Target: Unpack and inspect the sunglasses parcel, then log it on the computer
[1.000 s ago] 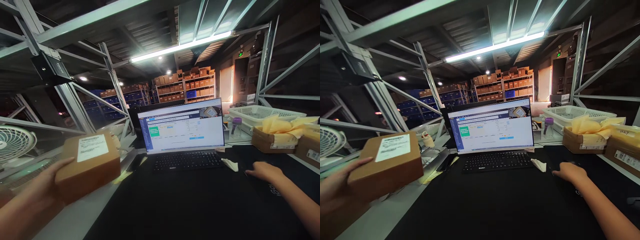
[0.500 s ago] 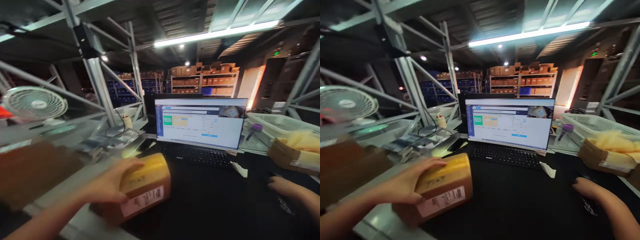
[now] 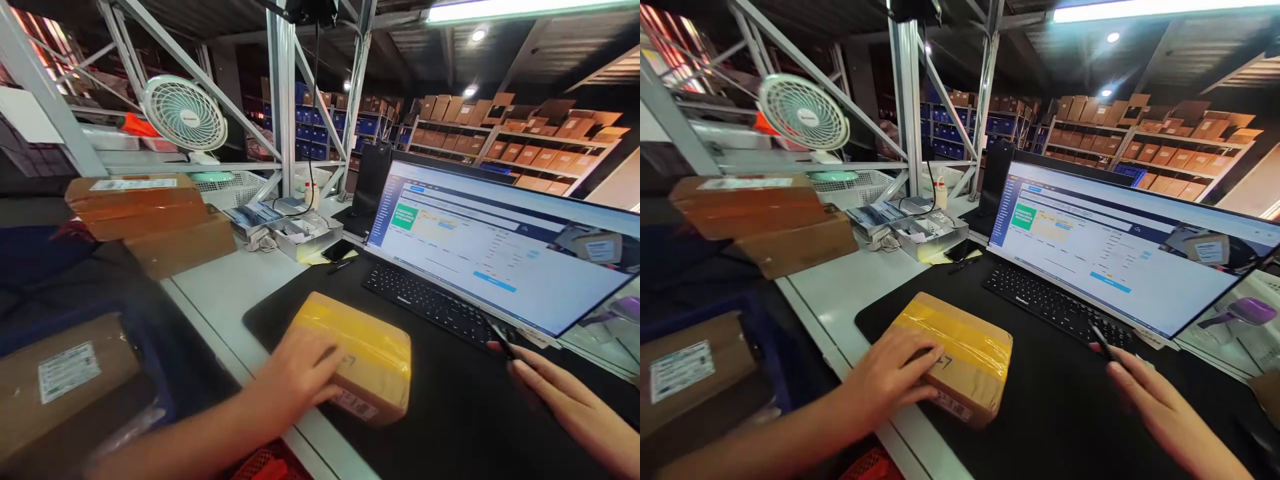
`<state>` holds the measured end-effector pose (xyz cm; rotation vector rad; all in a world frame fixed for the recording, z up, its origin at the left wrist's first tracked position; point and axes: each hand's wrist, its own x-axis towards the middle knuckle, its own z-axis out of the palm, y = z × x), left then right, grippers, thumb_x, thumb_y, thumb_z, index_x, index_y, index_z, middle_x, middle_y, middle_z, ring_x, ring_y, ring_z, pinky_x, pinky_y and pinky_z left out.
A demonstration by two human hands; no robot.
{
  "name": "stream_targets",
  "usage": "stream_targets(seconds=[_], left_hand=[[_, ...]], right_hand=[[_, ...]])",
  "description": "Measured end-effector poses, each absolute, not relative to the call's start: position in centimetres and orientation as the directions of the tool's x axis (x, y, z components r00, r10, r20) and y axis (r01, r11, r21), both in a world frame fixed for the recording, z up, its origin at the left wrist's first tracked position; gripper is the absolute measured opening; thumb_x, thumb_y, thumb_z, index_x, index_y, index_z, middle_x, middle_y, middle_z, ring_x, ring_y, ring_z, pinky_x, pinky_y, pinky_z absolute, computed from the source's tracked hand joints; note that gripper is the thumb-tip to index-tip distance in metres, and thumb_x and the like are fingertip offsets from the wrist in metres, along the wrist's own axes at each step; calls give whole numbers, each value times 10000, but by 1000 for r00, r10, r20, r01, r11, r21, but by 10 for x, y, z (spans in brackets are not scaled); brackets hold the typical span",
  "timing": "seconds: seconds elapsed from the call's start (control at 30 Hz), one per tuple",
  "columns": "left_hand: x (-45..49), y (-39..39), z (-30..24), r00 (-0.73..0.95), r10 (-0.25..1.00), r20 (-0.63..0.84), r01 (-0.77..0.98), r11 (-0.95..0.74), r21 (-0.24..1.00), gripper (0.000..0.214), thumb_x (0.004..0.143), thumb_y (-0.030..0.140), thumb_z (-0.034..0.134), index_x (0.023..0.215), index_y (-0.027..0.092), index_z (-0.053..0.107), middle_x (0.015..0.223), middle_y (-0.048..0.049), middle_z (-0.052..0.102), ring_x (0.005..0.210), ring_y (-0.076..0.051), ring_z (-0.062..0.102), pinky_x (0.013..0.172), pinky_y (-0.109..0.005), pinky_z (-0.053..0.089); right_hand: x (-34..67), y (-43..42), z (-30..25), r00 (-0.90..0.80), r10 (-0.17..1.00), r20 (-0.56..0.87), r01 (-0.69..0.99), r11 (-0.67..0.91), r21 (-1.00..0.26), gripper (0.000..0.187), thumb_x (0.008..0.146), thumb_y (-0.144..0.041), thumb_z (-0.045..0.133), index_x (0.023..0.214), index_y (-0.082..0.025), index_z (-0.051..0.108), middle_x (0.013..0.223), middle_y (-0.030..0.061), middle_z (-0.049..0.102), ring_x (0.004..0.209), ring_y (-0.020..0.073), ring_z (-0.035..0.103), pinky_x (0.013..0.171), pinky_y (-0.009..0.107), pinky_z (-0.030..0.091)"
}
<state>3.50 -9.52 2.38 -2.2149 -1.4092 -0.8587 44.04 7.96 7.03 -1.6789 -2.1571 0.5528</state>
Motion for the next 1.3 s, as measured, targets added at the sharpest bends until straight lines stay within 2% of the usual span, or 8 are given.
stream_targets(seconds=[0.17,0.33,0.53,0.67,0.77,0.87,1.03,1.3], left_hand=[[51,-108,-9,166,575,801,936,-348,56,443,898,259,732,1300,111,621,1113,-146,729,1066,-271,694,932,-430,604],[55,-110,-21,64,576,815,913,-363,185,509,884,223,744,1365,156,593,1102,-129,723,1070,-272,686,929,-452,622],[56,-112,-23,69,555,829,911,-375,175,453,915,219,710,1349,142,603,1068,-139,732,1001,-259,696,875,-439,637],[54,-109,-18,119,538,835,904,-406,133,426,924,192,699,1334,119,606,1072,-139,738,1024,-255,697,905,-436,628],[53,-108,-16,130,522,843,903,-413,117,405,911,177,713,1297,91,624,1070,-145,738,1042,-256,695,922,-425,622],[53,-110,-15,132,508,851,904,-414,107,399,898,175,731,1271,72,636,1062,-149,735,1041,-255,691,934,-426,617],[52,-111,-16,148,515,844,906,-413,93,410,896,175,737,1280,73,635,1083,-148,731,1064,-258,681,945,-430,608],[54,-112,-12,122,527,841,923,-373,99,387,902,199,737,1261,89,645,1082,-136,732,1022,-246,684,913,-406,602]], right_hand=[[317,55,111,-705,709,3,615,613,-496,585,948,-648,463,1358,-283,667,1382,51,676,1270,263,626,1124,422,486],[218,39,145,-880,473,-37,468,851,-237,391,997,-434,470,1257,-271,712,1224,58,747,1087,250,707,940,388,548],[177,32,146,-891,454,-8,452,888,89,342,995,-439,501,1171,-240,717,1044,72,751,885,234,717,717,308,489],[174,28,149,-864,483,-142,489,872,-9,418,1050,-418,348,1002,-216,712,903,53,750,772,180,695,641,262,422],[171,27,152,-857,473,-203,496,865,-76,366,1040,-392,363,1102,-231,686,871,37,749,726,165,678,610,246,394],[168,28,154,-852,484,-199,497,868,-17,356,1020,-372,381,1199,-257,667,837,28,738,684,170,670,582,243,365],[164,28,162,-885,431,-175,435,900,14,375,1006,-378,383,1031,-275,743,817,22,729,662,148,659,591,236,375],[187,16,197,-725,563,-396,566,815,122,257,935,-282,512,904,-256,765,873,46,769,717,192,700,619,280,424]])
